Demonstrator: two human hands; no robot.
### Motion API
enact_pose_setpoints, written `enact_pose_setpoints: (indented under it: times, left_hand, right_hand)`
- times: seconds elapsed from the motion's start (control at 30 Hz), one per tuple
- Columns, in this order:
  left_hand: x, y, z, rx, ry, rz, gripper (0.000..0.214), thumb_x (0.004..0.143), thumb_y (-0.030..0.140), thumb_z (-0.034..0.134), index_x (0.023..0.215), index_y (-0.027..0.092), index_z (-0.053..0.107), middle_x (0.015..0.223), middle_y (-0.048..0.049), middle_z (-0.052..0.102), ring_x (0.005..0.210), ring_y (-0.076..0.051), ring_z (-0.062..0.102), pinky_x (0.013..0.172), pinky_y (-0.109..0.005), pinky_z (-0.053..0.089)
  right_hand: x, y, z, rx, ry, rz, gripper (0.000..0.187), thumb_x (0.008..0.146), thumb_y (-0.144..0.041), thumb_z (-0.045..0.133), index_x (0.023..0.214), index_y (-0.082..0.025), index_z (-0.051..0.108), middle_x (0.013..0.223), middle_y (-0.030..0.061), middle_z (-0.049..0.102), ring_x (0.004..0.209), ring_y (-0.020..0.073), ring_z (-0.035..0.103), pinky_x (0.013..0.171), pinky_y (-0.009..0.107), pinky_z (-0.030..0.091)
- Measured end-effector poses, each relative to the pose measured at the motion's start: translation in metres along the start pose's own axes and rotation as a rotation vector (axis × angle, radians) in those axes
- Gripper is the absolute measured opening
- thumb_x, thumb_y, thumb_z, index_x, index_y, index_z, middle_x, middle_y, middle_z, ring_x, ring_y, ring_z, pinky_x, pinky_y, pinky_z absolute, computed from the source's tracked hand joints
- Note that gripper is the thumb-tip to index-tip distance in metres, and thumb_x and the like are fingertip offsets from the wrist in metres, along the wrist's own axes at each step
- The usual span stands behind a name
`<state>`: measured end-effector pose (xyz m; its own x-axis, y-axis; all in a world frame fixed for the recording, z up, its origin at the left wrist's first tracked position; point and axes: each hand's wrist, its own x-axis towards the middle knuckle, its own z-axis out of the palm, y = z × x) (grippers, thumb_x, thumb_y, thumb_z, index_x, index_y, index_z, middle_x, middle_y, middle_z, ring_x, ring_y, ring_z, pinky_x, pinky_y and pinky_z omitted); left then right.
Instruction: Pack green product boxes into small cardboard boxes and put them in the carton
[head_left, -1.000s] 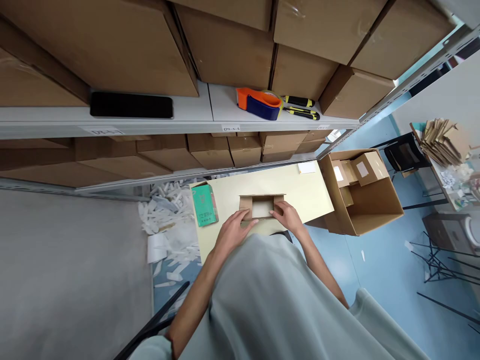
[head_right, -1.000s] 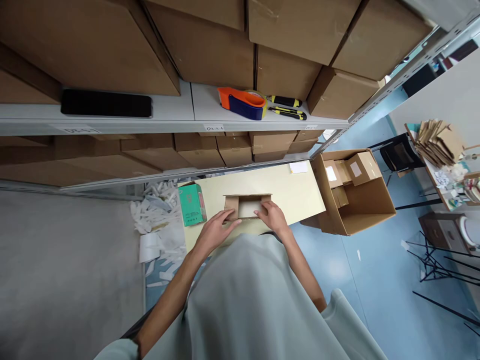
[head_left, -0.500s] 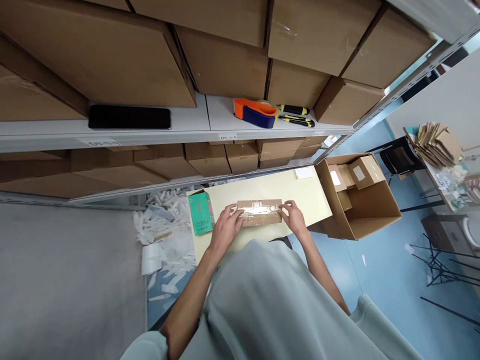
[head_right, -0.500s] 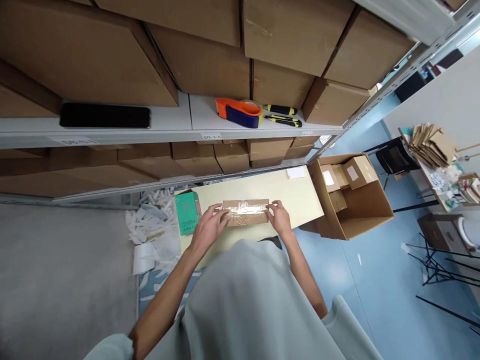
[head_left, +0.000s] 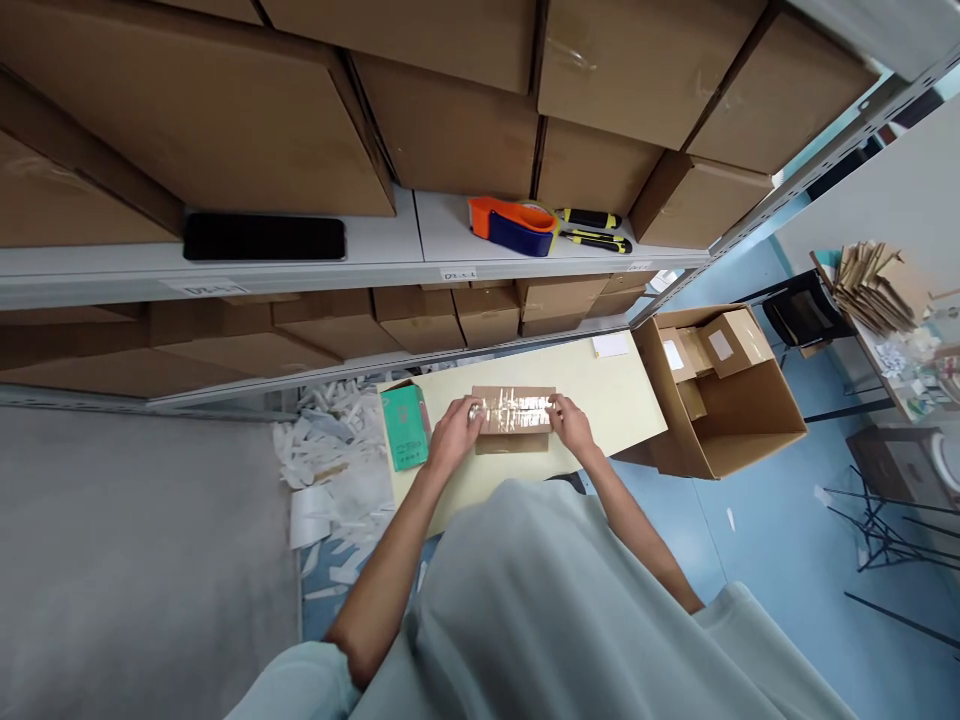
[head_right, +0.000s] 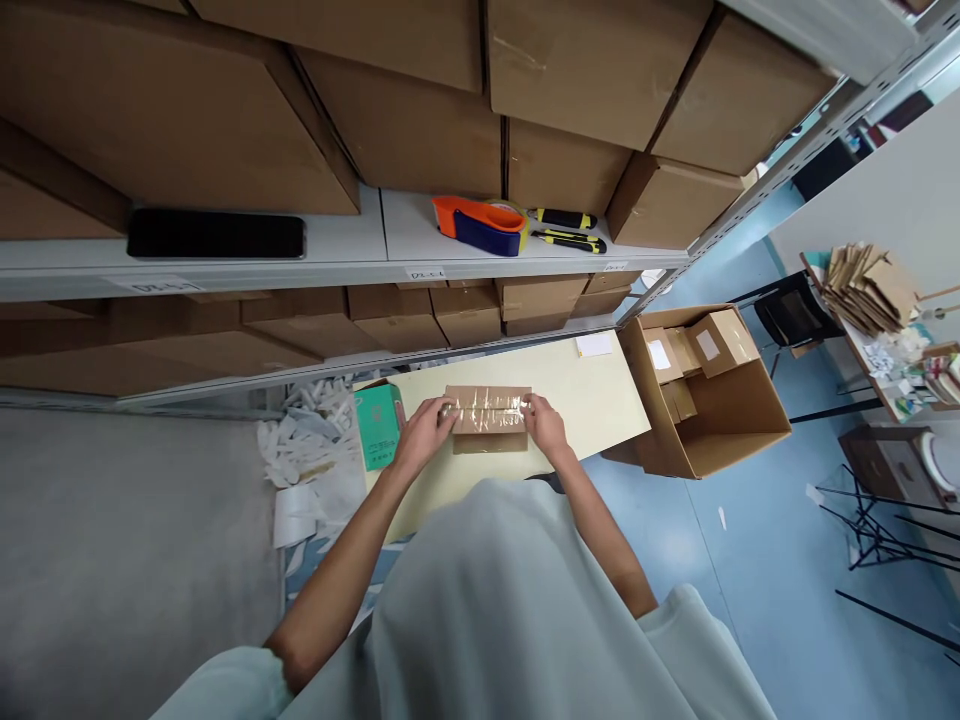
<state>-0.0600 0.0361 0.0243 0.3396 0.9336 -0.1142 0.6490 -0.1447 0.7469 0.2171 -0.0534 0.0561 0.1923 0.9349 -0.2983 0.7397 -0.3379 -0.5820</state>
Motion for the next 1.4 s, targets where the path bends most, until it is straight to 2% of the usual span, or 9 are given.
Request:
enact_pose_setpoints:
  times: [0.23,0.53,0.63,0.77,0.9,1.03,1.13,1.27,1.4]
  left_hand:
    - [-0.026,-0.008,0.018,-0.012,-0.017,-0.038,0.032,0.109,0.041,0.057,0.133,0.027,0.072,0.142,-0.0118,0.076,0.119,-0.031,0.076,0.102,-0.040,0.060]
    - [-0.017,-0.009,0.024,0.055,-0.015,-0.027,0.030,0.108,0.036,0.057,0.132,0.028,0.074,0.138,-0.0102,0.074,0.118,-0.030,0.077,0.101,-0.040,0.063]
    - [-0.018,-0.018,0.027,0.111,0.054,0.033,0.031,0.109,0.035,0.055,0.128,0.025,0.077,0.148,-0.0144,0.070,0.134,-0.034,0.073,0.112,-0.046,0.062]
    - [-0.005,-0.017,0.025,0.189,0.080,0.123,0.027,0.102,0.028,0.061,0.118,0.024,0.083,0.162,-0.0188,0.064,0.158,-0.044,0.056,0.123,-0.061,0.056]
    - [0.044,0.022,-0.002,0.133,0.101,0.256,0.023,0.099,0.027,0.066,0.113,0.028,0.084,0.153,-0.0145,0.073,0.158,-0.044,0.055,0.134,-0.070,0.042]
    - [0.119,0.090,-0.047,0.027,0.267,0.356,0.026,0.105,0.032,0.061,0.117,0.029,0.083,0.152,-0.0138,0.074,0.158,-0.041,0.056,0.134,-0.067,0.042]
    - [0.171,0.142,-0.081,-0.022,0.382,0.421,0.027,0.105,0.030,0.060,0.119,0.027,0.083,0.150,-0.0136,0.074,0.155,-0.039,0.057,0.133,-0.062,0.044]
    - [0.212,0.181,-0.109,-0.075,0.480,0.390,0.027,0.104,0.025,0.059,0.118,0.023,0.083,0.142,-0.0158,0.074,0.138,-0.037,0.066,0.125,-0.056,0.051]
    - [0.216,0.182,-0.112,-0.087,0.489,0.335,0.027,0.101,0.020,0.060,0.115,0.021,0.082,0.136,-0.0170,0.076,0.132,-0.037,0.069,0.122,-0.054,0.053]
  right_hand:
    - [-0.029,0.011,0.032,-0.076,-0.027,0.085,0.052,0.121,-0.038,0.036,0.169,-0.037,0.055,0.172,0.0034,0.062,0.134,0.0265,0.076,0.106,0.039,0.065]
    - [-0.007,-0.010,0.001,-0.239,-0.140,0.086,0.052,0.119,-0.035,0.041,0.170,-0.035,0.053,0.168,0.0070,0.066,0.131,0.0285,0.077,0.108,0.041,0.062]
    - [-0.006,-0.016,-0.003,-0.316,-0.170,0.067,0.053,0.117,-0.032,0.048,0.170,-0.033,0.055,0.180,0.0116,0.052,0.136,0.0297,0.076,0.111,0.043,0.062]
    - [0.004,-0.025,-0.019,-0.425,-0.188,-0.057,0.049,0.108,-0.032,0.070,0.156,-0.025,0.070,0.190,0.0196,0.034,0.173,0.0402,0.042,0.132,0.056,0.046]
    - [0.041,-0.058,-0.066,-0.498,-0.095,-0.208,0.055,0.100,-0.036,0.084,0.153,-0.021,0.075,0.190,0.0243,0.030,0.180,0.0484,0.019,0.142,0.070,0.020]
    - [0.106,-0.115,-0.131,-0.519,0.176,-0.361,0.077,0.103,-0.047,0.081,0.172,-0.023,0.056,0.187,0.0248,0.036,0.179,0.0483,0.023,0.142,0.076,0.012]
    - [0.154,-0.166,-0.171,-0.523,0.345,-0.450,0.073,0.110,-0.044,0.069,0.175,-0.017,0.049,0.175,0.0256,0.054,0.170,0.0427,0.041,0.143,0.073,0.010]
    - [0.201,-0.221,-0.192,-0.579,0.387,-0.469,0.058,0.114,-0.034,0.058,0.162,-0.004,0.056,0.158,0.0300,0.066,0.152,0.0380,0.060,0.144,0.062,0.020]
    - [0.227,-0.247,-0.186,-0.671,0.242,-0.342,0.048,0.111,-0.021,0.056,0.151,0.005,0.059,0.150,0.0370,0.069,0.144,0.0403,0.066,0.133,0.055,0.041]
